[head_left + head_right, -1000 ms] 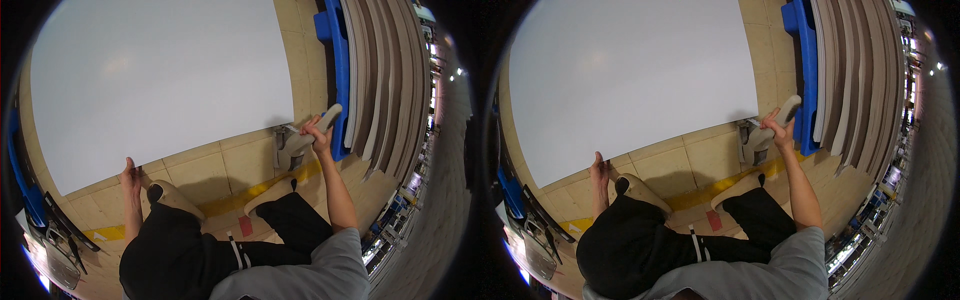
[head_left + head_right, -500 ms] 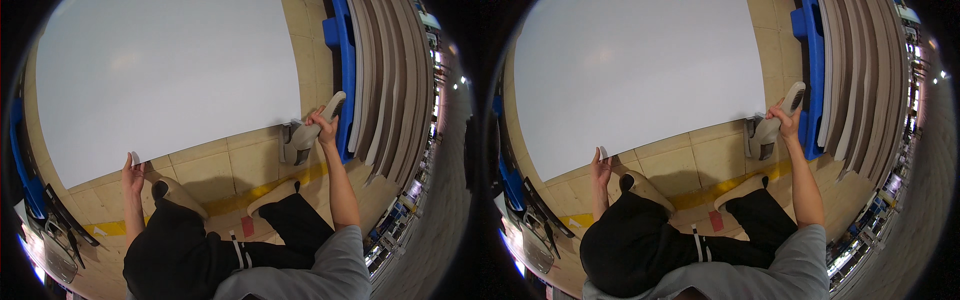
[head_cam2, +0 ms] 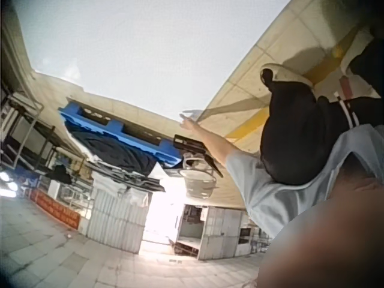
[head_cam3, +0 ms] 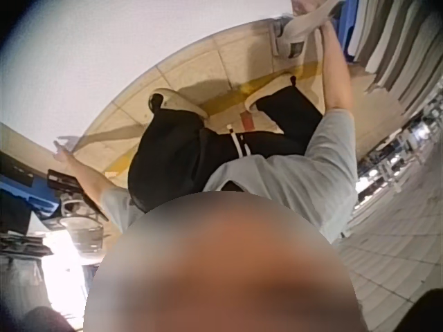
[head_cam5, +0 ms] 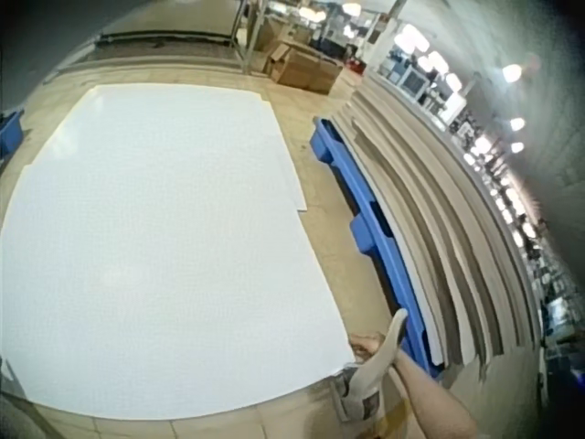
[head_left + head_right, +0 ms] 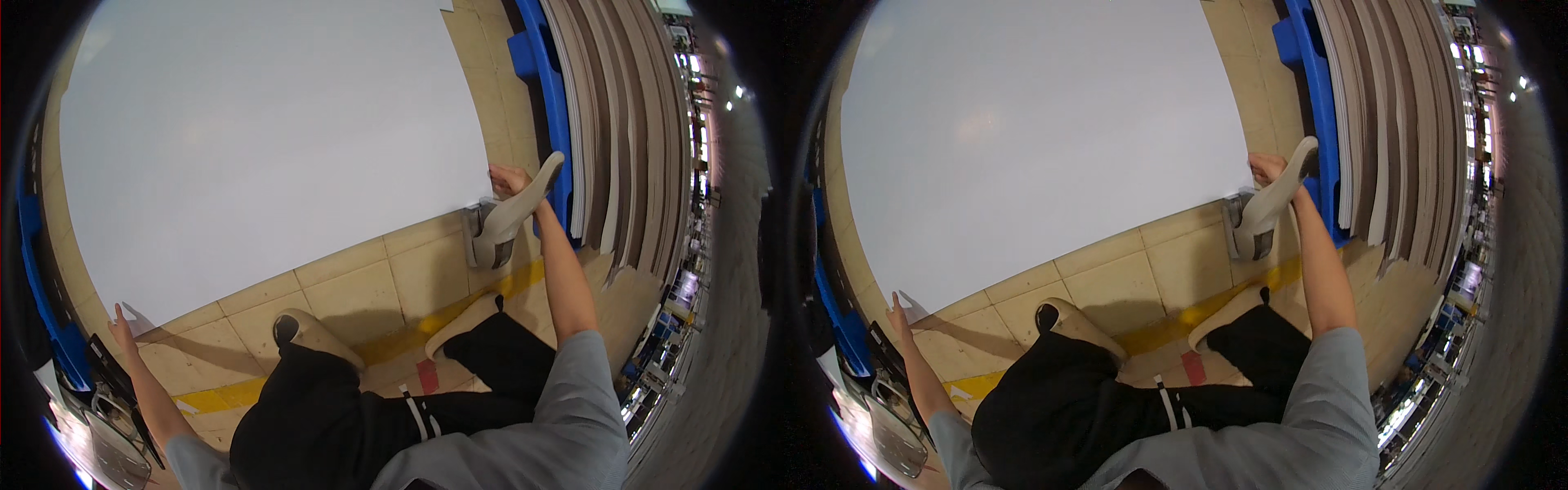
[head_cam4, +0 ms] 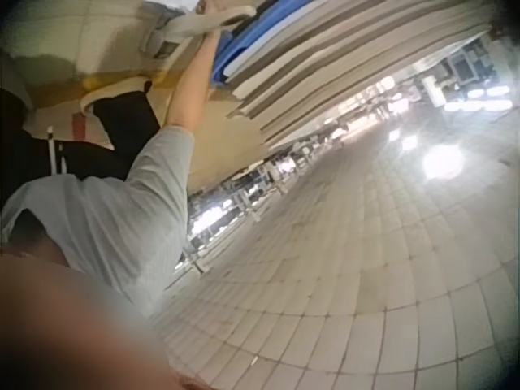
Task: Picking large white material sheets from a stack and using an industrial stapler to join them on a pallet.
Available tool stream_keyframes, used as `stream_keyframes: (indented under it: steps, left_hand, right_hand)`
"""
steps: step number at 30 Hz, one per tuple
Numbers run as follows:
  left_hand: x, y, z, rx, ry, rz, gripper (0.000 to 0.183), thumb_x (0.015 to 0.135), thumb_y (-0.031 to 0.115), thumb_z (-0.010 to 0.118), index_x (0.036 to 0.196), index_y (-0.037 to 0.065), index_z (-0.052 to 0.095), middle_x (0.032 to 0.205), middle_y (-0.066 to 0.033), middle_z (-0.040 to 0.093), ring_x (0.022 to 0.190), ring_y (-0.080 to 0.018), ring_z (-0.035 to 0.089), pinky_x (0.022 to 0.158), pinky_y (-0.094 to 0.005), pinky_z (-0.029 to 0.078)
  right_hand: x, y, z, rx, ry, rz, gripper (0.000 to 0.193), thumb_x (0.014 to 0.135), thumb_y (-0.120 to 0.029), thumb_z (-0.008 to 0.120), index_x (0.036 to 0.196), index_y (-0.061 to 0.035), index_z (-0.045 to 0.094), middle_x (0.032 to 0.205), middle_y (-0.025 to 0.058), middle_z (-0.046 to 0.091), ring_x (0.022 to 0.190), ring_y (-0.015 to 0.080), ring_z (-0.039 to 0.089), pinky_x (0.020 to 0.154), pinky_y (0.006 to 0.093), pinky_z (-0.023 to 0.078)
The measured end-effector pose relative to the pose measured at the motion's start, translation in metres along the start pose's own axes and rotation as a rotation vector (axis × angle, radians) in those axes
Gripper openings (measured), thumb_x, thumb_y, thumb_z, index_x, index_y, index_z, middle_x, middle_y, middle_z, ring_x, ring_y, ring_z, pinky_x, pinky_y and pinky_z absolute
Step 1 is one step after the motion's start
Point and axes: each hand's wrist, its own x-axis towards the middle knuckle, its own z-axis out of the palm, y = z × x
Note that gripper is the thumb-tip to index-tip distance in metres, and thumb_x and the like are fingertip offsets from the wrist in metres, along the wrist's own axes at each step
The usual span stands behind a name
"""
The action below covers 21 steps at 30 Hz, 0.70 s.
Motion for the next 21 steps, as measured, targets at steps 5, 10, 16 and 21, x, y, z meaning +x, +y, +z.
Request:
stream_keyframes:
  steps: [5,10,16,21]
  left_hand:
    - [0.02,0.0,0.02,0.008,-0.323,-0.154,0.092,0.072,0.064,0.061,0.125,-0.01,0.046,0.126,-0.0245,0.05,0.115,-0.0348,0.049,0.097,-0.0397,0.038]
    - [0.05,-0.016,0.015,0.0,-0.309,-0.175,0.084,0.071,0.066,0.058,0.113,-0.007,0.055,0.113,-0.0232,0.058,0.105,-0.0348,0.055,0.09,-0.0405,0.042]
    - [0.039,-0.018,0.028,0.15,-0.144,-0.143,0.08,0.071,0.068,0.054,0.101,-0.006,0.061,0.101,-0.022,0.062,0.096,-0.0364,0.057,0.086,-0.0408,0.044]
    - [0.025,-0.006,0.026,0.083,-0.184,-0.122,0.088,0.069,0.072,0.055,0.102,-0.01,0.059,0.1,-0.0244,0.062,0.096,-0.0358,0.058,0.087,-0.0409,0.043]
  right_hand:
    - [-0.005,-0.006,-0.012,0.114,0.016,0.135,0.03,0.088,-0.032,0.058,0.108,-0.0101,0.062,0.098,-0.0047,0.062,0.086,0.0043,0.054,0.077,0.0192,0.042]
    - [-0.002,-0.014,0.007,0.139,0.009,0.034,0.019,0.092,-0.023,0.053,0.078,-0.011,0.058,0.059,-0.0087,0.036,0.049,0.0036,0.026,0.043,0.0207,0.022]
    - [-0.016,-0.026,0.006,0.11,0.015,0.077,0.015,0.09,-0.019,0.055,0.098,-0.0077,0.062,0.079,-0.0037,0.055,0.068,0.0052,0.048,0.062,0.0199,0.04]
    - [-0.016,-0.017,0.005,0.099,0.073,0.071,0.029,0.09,-0.016,0.054,0.117,-0.0036,0.059,0.1,0.0036,0.064,0.084,0.0092,0.059,0.079,0.0205,0.047]
